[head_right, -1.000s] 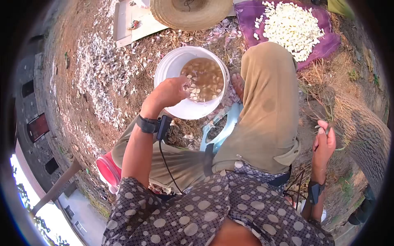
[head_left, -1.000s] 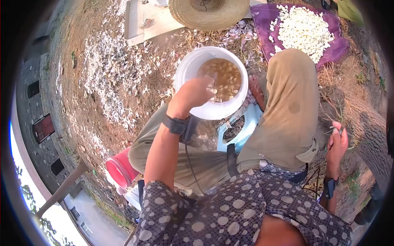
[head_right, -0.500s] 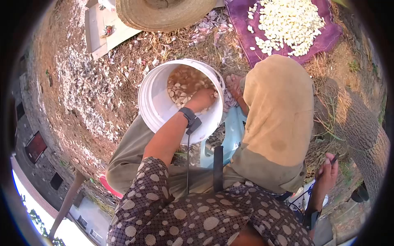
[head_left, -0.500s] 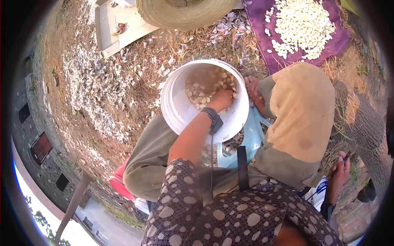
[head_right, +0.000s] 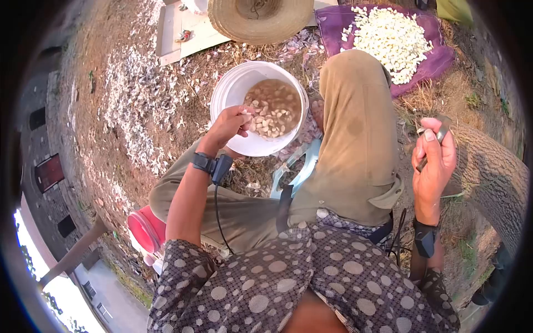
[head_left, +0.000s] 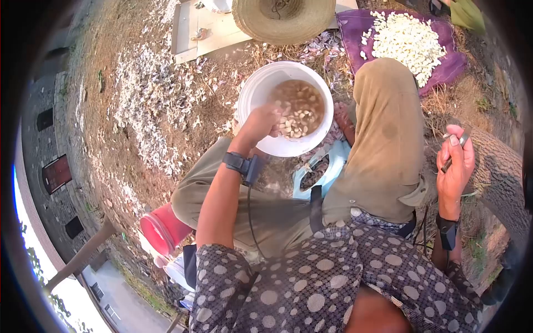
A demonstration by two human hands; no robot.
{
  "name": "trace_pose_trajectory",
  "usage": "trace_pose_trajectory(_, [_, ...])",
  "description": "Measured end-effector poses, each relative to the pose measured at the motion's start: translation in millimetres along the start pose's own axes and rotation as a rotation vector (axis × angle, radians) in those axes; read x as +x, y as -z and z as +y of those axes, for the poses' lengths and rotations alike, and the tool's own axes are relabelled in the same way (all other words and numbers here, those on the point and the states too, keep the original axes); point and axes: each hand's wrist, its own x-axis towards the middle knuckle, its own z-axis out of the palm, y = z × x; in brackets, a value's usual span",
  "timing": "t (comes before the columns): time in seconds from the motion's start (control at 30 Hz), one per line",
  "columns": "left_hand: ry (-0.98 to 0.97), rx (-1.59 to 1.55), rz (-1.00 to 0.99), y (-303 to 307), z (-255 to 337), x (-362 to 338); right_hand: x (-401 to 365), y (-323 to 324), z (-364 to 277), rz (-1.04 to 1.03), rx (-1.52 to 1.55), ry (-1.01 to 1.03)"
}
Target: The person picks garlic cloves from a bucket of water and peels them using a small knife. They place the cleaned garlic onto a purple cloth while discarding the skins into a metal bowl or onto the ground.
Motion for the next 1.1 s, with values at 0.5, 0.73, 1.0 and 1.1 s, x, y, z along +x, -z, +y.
trace_pose_trajectory(0.5, [-0.791, -0.363, 0.166, -102, -9, -166, -82, -179, 20, -0.784, 0.052, -0.272])
trace_pose_trajectory(0.73, [-0.736, -0.651, 0.04, -96, -1, -166, -78, -185, 25, -0.753, -0.004, -0.122])
trace_pose_trajectory(1.0, [-0.774, -0.193, 0.234, -62, -15, -112, -71, -180, 37, -0.636, -0.035, 0.171])
trace_pose_trajectory(1.1, [-0.748, 0.313, 0.602, -55, -21, -101, -66, -180, 38, -0.639, -0.099, 0.328])
